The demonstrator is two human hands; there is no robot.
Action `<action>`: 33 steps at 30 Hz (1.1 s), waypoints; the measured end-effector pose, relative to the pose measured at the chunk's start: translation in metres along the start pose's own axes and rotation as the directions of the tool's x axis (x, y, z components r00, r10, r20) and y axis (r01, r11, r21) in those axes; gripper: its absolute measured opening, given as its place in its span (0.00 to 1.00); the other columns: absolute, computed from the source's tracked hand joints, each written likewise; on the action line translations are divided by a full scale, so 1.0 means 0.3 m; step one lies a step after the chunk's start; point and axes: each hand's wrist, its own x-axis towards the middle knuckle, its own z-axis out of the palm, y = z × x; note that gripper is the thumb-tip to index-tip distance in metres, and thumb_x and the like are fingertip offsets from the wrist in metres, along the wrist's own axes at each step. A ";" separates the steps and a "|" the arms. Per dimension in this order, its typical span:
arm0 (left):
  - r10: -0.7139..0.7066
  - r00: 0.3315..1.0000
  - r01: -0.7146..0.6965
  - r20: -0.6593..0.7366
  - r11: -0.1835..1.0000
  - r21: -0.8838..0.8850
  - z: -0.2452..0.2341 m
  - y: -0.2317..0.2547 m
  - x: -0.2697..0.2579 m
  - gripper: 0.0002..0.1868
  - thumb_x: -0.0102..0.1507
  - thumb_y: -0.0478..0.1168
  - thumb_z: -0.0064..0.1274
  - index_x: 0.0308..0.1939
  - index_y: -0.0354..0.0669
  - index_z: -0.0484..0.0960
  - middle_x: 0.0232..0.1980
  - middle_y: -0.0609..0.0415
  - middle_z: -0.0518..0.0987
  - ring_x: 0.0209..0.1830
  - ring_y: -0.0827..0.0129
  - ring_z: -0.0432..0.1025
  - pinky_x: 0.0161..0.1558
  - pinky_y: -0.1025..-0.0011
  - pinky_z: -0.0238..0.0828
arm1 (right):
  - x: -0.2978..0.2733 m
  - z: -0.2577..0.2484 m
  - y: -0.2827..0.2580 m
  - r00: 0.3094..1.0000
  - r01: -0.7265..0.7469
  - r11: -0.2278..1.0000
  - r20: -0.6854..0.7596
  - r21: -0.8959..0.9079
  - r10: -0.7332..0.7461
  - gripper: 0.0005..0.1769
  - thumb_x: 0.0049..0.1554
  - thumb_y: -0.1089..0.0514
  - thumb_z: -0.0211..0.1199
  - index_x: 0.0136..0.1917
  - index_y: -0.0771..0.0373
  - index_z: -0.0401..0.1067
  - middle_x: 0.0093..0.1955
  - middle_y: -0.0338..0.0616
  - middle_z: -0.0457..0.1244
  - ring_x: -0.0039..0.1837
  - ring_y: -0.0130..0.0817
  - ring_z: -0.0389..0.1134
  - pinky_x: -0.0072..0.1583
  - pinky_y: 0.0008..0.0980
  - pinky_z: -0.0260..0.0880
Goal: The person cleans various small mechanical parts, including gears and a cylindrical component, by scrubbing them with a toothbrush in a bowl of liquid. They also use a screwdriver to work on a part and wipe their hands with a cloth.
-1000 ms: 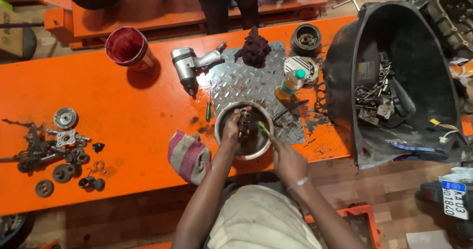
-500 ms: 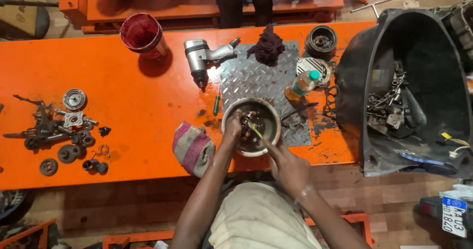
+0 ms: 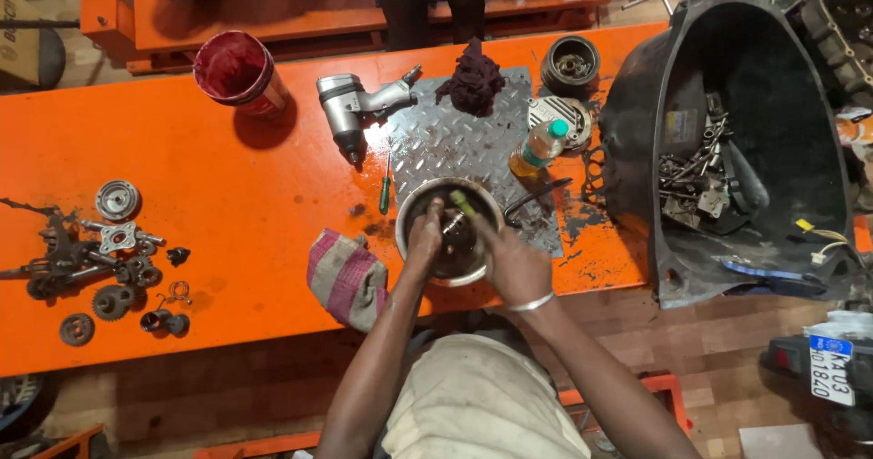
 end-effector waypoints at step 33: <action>0.444 0.888 -0.450 0.122 0.893 0.028 -0.067 0.005 -0.064 0.35 0.49 0.24 0.67 0.61 0.45 0.81 0.58 0.56 0.82 0.55 0.73 0.75 0.57 0.73 0.72 | -0.040 -0.006 -0.029 0.977 -0.096 0.994 0.198 0.051 0.084 0.36 0.53 0.53 0.64 0.74 0.36 0.65 0.38 0.46 0.67 0.32 0.46 0.70 0.33 0.47 0.71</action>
